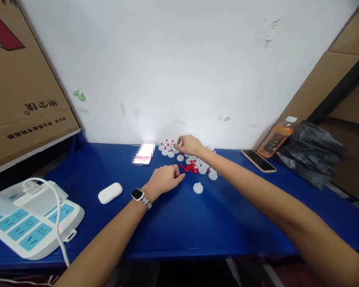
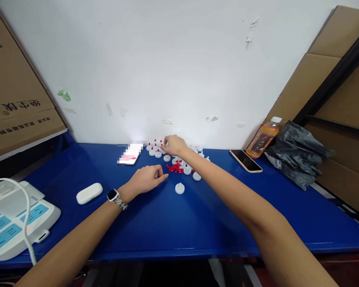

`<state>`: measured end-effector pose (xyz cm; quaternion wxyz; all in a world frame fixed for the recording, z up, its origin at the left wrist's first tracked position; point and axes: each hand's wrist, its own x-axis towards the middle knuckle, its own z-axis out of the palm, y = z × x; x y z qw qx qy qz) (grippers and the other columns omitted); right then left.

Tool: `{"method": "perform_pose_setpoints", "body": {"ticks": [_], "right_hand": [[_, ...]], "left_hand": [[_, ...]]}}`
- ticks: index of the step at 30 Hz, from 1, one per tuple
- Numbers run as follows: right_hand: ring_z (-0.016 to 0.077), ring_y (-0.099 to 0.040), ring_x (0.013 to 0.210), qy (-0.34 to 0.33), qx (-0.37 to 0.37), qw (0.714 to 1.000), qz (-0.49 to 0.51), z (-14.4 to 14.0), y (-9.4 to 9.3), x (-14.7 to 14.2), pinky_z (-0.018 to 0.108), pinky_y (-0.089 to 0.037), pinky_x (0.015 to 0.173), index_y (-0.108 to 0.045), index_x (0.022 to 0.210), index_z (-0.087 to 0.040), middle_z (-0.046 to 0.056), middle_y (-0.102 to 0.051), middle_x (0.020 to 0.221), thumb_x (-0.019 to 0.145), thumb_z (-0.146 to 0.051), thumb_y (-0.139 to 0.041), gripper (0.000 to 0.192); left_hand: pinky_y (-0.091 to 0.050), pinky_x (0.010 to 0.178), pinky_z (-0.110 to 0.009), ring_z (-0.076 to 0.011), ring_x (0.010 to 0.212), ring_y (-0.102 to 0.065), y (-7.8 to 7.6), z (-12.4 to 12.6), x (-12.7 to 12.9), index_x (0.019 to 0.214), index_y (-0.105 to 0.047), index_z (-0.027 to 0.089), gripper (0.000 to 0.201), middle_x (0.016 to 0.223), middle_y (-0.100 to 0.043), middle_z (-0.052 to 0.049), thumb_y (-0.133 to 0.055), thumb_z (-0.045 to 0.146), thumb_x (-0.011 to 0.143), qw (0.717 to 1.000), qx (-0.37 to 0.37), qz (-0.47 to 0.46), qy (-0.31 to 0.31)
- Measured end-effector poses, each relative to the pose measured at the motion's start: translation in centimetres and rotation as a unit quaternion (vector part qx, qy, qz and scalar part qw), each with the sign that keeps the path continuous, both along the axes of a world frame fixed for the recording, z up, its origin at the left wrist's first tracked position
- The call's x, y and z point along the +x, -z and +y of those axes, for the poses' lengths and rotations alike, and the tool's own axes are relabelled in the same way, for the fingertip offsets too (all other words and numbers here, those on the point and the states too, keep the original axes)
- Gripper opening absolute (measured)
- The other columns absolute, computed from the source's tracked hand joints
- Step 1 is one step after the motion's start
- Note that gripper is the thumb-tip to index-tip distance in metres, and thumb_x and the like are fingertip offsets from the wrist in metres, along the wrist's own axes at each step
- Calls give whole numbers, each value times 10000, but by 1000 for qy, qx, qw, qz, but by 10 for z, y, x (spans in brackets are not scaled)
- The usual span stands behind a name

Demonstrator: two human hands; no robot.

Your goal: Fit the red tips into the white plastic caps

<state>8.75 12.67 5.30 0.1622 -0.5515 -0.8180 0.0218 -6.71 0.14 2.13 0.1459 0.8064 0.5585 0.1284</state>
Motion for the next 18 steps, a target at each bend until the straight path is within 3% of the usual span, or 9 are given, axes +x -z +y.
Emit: {"method": "perform_pose_setpoints", "body": {"ticks": [4,7,18], "right_hand": [[182,-676,809,-18,-34,999,21,9,2,-9,237,-468,721,-751,849,-162,88,-751,894,779,-239,-673,130],[163,-679,777,-31,-37,998,36,11,3,-9,215,-465,702,-757,815,-147,80,-757,843,776,-153,-634,129],[152,-682,732,-68,-66,994,48,9,-3,1,196,-462,649,-774,799,-133,59,-766,791,755,-159,-673,113]], "left_hand": [[-324,569,-286,-200,708,-637,-1,-1,-1,809,-579,235,383,780,-697,-7,-446,579,910,1000,-2,-13,-2],[-344,576,-288,-207,714,-644,-2,-1,-1,802,-581,236,370,769,-698,-5,-450,563,915,1000,-2,-20,3],[-366,593,-287,-209,700,-646,4,3,-2,813,-595,242,376,801,-709,-10,-460,581,906,1000,-4,-23,-5]]}}
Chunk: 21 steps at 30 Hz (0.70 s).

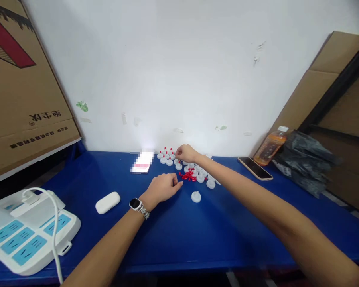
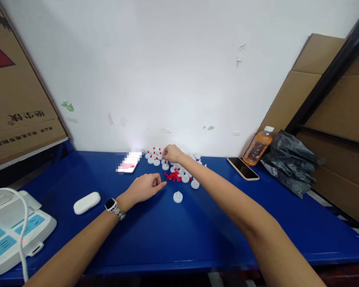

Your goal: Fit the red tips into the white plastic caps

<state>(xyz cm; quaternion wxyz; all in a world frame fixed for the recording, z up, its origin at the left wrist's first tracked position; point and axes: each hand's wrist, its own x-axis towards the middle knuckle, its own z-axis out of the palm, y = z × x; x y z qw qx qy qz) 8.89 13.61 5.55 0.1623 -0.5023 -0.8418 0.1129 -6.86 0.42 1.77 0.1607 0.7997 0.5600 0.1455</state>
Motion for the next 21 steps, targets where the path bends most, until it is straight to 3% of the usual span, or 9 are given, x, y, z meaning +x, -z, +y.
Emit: {"method": "perform_pose_setpoints", "body": {"ticks": [5,12,17,21], "right_hand": [[132,-675,702,20,6,1000,22,8,-3,8,189,-467,645,-753,970,-141,49,-768,804,866,-246,-575,231],[180,-678,801,93,35,995,-15,38,4,27,233,-465,732,-759,912,-141,102,-756,885,816,-243,-610,204],[208,-676,867,113,38,992,-39,45,15,17,261,-467,748,-762,946,-165,118,-744,973,804,-312,-643,236],[214,-674,895,115,43,991,-52,45,14,7,270,-462,795,-765,885,-173,114,-749,958,800,-245,-647,162]], "left_hand": [[-336,577,-286,-205,701,-641,-1,0,0,807,-590,241,398,803,-708,-10,-441,596,908,1000,1,-3,1],[-339,575,-288,-207,690,-639,-2,1,2,804,-588,236,410,791,-705,-21,-442,606,904,1000,1,11,3],[-332,563,-288,-206,690,-638,-2,1,2,807,-583,242,395,762,-698,-9,-446,598,905,1000,-1,7,6],[-330,564,-283,-201,677,-637,-3,2,2,812,-589,244,383,735,-695,0,-455,590,906,1000,-8,8,5]]}}
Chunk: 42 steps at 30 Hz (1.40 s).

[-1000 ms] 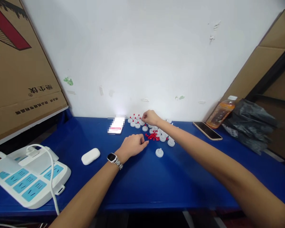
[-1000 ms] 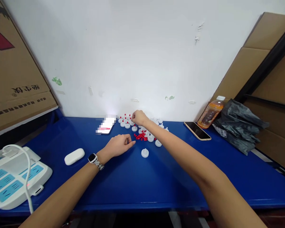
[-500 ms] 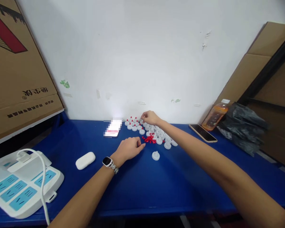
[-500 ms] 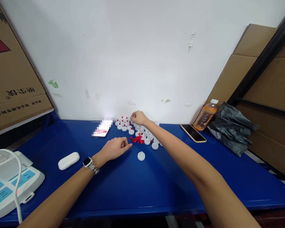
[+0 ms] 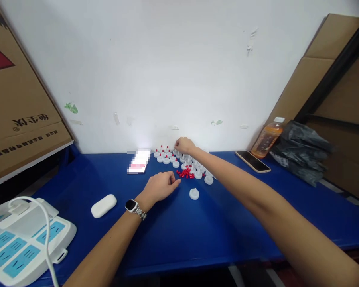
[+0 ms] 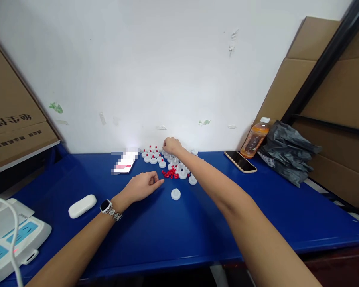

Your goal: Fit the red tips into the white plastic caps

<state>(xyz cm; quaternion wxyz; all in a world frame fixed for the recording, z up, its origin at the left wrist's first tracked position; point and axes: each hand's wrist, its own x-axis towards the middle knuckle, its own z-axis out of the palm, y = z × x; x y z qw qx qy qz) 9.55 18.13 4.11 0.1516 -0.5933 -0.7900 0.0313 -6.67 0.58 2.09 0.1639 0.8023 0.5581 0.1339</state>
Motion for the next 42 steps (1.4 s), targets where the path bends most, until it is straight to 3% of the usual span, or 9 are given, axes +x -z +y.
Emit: {"method": "perform_pose_setpoints", "body": {"ticks": [6,10,17,20,22,25,29,34,42], "right_hand": [[231,-658,961,-6,37,999,-2,-19,-18,2,348,-399,946,-753,898,-170,109,-749,974,869,-248,-577,195],[194,-655,850,-14,88,993,83,-54,-27,19,311,-411,879,-745,926,-182,63,-743,865,901,-303,-551,230],[122,-537,586,-99,36,947,303,-132,-4,40,237,-379,582,-732,868,-167,-2,-660,662,872,-371,-607,239],[120,-521,581,-118,9,929,351,-151,9,40,235,-379,572,-731,866,-166,-3,-653,657,877,-385,-607,252],[125,-531,591,-126,-1,926,356,-157,13,41,241,-388,589,-733,877,-170,1,-663,667,886,-386,-602,253],[142,-564,663,-144,0,936,322,-161,11,47,257,-399,654,-738,844,-184,17,-695,719,917,-380,-565,271],[183,-572,838,-128,49,971,196,-162,2,66,315,-367,813,-739,828,-210,33,-715,828,951,-347,-518,287],[243,-501,972,-118,82,989,27,-162,5,83,390,-289,888,-755,892,-245,63,-651,945,841,-293,-665,115],[260,-447,1013,-124,89,988,-29,-163,10,79,407,-266,883,-757,907,-251,79,-567,1017,863,-334,-648,144]], "left_hand": [[-317,549,-280,-198,682,-633,0,0,-1,810,-583,243,401,745,-694,-2,-442,605,906,1000,0,-2,1],[-344,557,-283,-212,724,-642,1,-1,-1,933,-566,253,365,740,-679,1,-450,597,909,999,12,-31,-7],[-484,732,-319,-169,799,-632,4,-2,11,1278,-448,231,511,1242,-588,-86,-496,575,905,981,119,-146,-48],[-495,778,-321,-151,808,-625,4,-3,15,1398,-356,248,556,1308,-557,-77,-491,516,930,977,116,-177,-17],[-490,781,-311,-145,806,-621,4,-4,17,1382,-387,254,485,1270,-589,-56,-467,468,954,977,105,-187,16],[-471,735,-299,-146,756,-595,3,-3,17,1182,-555,230,329,1063,-650,-34,-399,445,987,976,98,-185,61],[-458,774,-304,-162,799,-579,6,2,13,954,-639,201,373,941,-612,-45,-357,441,1002,974,108,-179,84],[-449,822,-311,-174,867,-584,13,3,13,956,-673,203,379,988,-603,-54,-374,431,999,978,79,-165,100],[-429,822,-329,-187,860,-572,15,1,24,1000,-613,214,403,919,-605,-35,-280,439,1028,975,67,-161,141]]}}
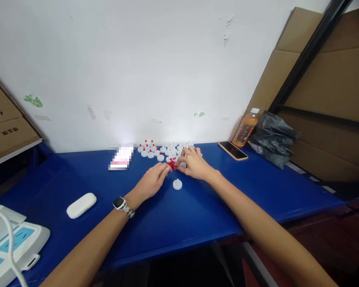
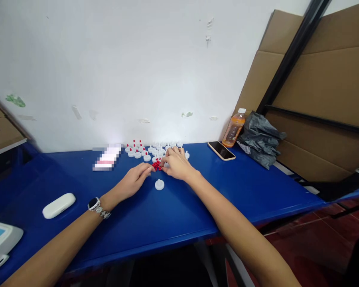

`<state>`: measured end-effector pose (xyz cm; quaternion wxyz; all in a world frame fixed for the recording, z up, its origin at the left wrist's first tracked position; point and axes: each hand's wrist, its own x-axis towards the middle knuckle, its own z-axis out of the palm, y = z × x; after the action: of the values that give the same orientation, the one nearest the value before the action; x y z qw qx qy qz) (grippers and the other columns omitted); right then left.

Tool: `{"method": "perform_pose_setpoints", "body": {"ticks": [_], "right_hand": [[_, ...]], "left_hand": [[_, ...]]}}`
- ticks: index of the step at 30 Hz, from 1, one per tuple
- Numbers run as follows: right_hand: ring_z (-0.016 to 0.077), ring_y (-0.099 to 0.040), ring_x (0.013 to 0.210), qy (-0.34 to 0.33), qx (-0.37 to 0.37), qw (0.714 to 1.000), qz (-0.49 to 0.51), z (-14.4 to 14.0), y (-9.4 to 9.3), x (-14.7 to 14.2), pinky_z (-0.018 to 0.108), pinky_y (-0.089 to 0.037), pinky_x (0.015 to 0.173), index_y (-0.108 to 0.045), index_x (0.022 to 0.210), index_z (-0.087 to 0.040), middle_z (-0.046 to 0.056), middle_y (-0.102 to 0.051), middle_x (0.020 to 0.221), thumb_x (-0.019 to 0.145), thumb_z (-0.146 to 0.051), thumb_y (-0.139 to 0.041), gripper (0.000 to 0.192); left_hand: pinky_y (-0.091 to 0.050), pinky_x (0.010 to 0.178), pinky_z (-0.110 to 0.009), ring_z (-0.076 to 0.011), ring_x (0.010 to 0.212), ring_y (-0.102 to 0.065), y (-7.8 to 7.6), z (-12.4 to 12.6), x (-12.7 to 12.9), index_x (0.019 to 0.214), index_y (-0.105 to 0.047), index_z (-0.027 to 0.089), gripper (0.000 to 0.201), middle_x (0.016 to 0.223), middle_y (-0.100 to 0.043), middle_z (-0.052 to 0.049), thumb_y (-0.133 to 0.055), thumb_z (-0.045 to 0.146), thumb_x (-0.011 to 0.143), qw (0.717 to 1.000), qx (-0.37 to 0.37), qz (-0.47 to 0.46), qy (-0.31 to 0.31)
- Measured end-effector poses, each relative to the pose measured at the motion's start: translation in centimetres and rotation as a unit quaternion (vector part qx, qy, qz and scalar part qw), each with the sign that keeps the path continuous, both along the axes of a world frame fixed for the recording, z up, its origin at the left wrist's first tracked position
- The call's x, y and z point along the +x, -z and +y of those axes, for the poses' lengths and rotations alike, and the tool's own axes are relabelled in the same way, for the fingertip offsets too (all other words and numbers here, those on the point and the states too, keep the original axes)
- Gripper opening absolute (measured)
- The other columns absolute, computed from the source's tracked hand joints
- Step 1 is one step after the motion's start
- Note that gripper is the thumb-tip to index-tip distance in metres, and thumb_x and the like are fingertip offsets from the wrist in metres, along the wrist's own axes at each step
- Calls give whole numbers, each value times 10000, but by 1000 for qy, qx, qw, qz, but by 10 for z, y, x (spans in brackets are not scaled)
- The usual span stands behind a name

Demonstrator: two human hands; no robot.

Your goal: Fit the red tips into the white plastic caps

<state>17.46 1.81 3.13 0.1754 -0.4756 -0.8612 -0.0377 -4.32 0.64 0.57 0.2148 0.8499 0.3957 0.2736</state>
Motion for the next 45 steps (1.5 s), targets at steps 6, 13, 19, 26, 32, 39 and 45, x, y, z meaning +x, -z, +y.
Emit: {"method": "perform_pose_setpoints", "body": {"ticks": [6,13,19,26,32,39,45], "right_hand": [[253,-437,1013,-7,3,1000,1,0,1,-3,403,-257,873,-747,865,-241,73,-551,1013,863,-318,-649,123],[249,-434,1008,-13,1,1000,21,3,3,0,405,-259,890,-739,870,-234,64,-557,1005,829,-319,-678,112],[249,-434,1001,-15,-14,1000,5,2,5,-3,413,-253,902,-747,865,-242,68,-567,996,842,-290,-654,107],[267,-429,1030,-6,-6,1000,3,1,2,-1,418,-256,906,-750,871,-230,81,-560,1014,836,-347,-668,147],[274,-419,1053,-1,-6,1000,-15,-1,2,-2,431,-250,918,-748,843,-224,89,-550,1041,851,-333,-651,147],[267,-424,1059,-3,-11,1000,-6,-1,3,-2,425,-252,923,-733,849,-213,83,-551,1046,842,-321,-658,132],[258,-435,1046,-14,-17,1000,-2,-2,4,-6,428,-246,935,-719,825,-201,81,-569,1036,847,-260,-630,109]], "left_hand": [[-411,776,-332,-180,816,-551,2,0,-1,921,-560,210,375,884,-565,-23,-287,446,1023,1000,-5,0,-18],[-400,702,-300,-153,760,-530,2,-1,-2,901,-544,207,239,886,-564,-5,-447,415,965,1000,-5,4,-21],[-399,659,-282,-139,719,-521,2,0,-4,929,-547,213,156,901,-565,-3,-471,348,944,1000,-19,7,-15],[-415,685,-285,-141,729,-537,-1,-1,-4,930,-552,211,126,916,-577,-10,-464,301,938,1000,-17,8,-4],[-422,712,-296,-166,796,-566,2,0,-6,926,-565,220,134,932,-588,-17,-486,327,936,1000,3,25,-12],[-423,724,-308,-183,782,-580,8,2,-5,906,-552,218,156,913,-599,-28,-488,354,946,996,23,82,-21],[-426,725,-317,-214,821,-601,7,4,3,951,-587,200,208,944,-629,-76,-441,347,970,992,58,102,-55]]}}
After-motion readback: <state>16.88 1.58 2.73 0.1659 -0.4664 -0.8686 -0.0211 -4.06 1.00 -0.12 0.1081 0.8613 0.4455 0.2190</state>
